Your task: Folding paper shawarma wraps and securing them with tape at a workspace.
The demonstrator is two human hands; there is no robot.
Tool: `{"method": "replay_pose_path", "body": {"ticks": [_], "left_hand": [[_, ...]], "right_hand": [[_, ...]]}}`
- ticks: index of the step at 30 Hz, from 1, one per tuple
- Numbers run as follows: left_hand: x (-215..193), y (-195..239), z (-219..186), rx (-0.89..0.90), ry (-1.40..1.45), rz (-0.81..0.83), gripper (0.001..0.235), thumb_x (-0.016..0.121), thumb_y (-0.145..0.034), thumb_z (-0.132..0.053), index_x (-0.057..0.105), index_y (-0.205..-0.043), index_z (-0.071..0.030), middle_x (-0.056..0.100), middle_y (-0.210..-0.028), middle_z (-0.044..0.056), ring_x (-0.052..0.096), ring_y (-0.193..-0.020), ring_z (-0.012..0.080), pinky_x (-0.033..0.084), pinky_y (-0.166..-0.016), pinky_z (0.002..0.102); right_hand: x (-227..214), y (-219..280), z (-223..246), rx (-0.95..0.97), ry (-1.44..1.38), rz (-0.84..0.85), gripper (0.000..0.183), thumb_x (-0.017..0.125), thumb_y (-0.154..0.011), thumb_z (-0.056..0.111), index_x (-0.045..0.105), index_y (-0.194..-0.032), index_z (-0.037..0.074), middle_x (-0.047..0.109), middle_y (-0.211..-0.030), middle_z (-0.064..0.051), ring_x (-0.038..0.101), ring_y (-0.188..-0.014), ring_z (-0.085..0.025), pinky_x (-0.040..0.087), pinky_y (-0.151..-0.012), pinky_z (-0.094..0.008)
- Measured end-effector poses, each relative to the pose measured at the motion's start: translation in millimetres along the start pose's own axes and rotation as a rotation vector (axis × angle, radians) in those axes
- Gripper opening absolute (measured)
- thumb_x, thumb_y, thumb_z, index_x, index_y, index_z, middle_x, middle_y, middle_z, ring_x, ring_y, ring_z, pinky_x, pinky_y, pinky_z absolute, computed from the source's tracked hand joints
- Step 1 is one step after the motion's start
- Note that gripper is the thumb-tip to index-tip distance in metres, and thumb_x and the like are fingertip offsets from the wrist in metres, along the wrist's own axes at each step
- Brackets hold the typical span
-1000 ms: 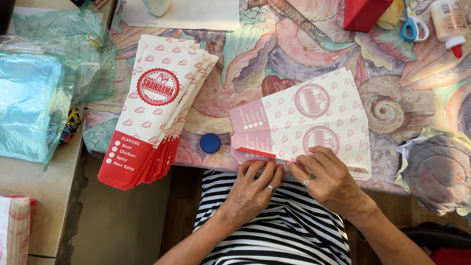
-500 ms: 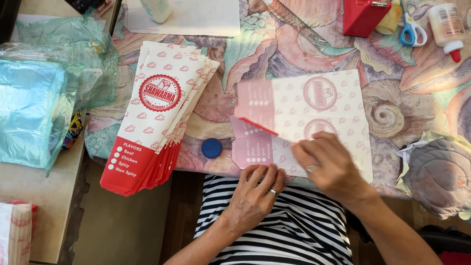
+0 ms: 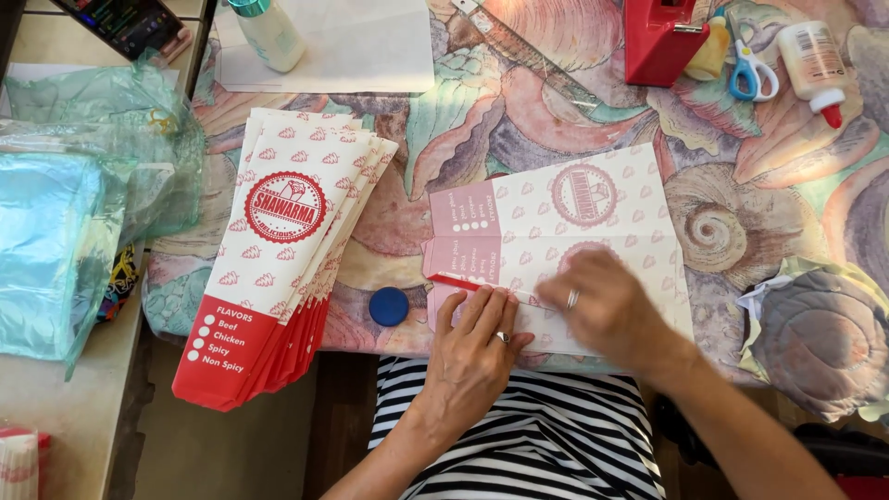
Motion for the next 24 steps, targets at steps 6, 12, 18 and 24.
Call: {"method": "replay_pose_path", "body": {"ticks": [6, 12, 18, 24], "left_hand": [[2, -5, -4, 0.000, -0.091, 0.040, 0.048, 0.046, -0.111, -0.035, 0.066, -0.117, 0.008, 0.065, -0.120, 0.020, 0.062, -0.117, 0.0326, 0.044, -0.103, 0.047], [1, -13, -4, -0.004, -0.094, 0.043, 0.053, 0.040, -0.113, -0.037, 0.066, -0.110, 0.009, 0.063, -0.108, 0.019, 0.062, -0.105, 0.0320, 0.047, -0.100, 0.045], [2, -12, -6, -0.003, -0.086, 0.028, 0.052, 0.041, -0.113, -0.035, 0.066, -0.108, 0.011, 0.061, -0.108, 0.020, 0.060, -0.103, 0.0331, 0.047, -0.098, 0.045], [0, -14, -6, -0.002, -0.080, 0.018, 0.053, 0.042, -0.112, -0.035, 0.066, -0.107, 0.012, 0.061, -0.106, 0.020, 0.060, -0.100, 0.0332, 0.048, -0.097, 0.044]], "right_hand": [[11, -40, -109, 0.157, -0.039, -0.074, 0.017, 0.077, -0.090, -0.008, 0.075, -0.106, -0.005, 0.069, -0.107, -0.018, 0.062, -0.101, -0.033, 0.051, -0.091, -0.043], [31, -59, -138, 0.152, 0.018, 0.066, 0.013, 0.070, -0.097, -0.003, 0.074, -0.110, -0.001, 0.068, -0.103, -0.012, 0.062, -0.094, -0.033, 0.046, -0.091, -0.044], [40, -66, -150, 0.205, 0.087, 0.265, 0.012, 0.070, -0.099, 0.014, 0.073, -0.107, 0.005, 0.069, -0.104, -0.007, 0.057, -0.098, -0.029, 0.043, -0.096, -0.044], [44, -70, -159, 0.239, 0.004, 0.326, 0.005, 0.069, -0.099, 0.010, 0.071, -0.099, 0.006, 0.061, -0.096, -0.010, 0.057, -0.097, -0.029, 0.044, -0.092, -0.046]]}}
Point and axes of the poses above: each hand's wrist, its own y-axis away from the middle knuckle, its own x-axis out of the palm, z = x × y, the point moved 6 cm from there along -y, towards the middle knuckle
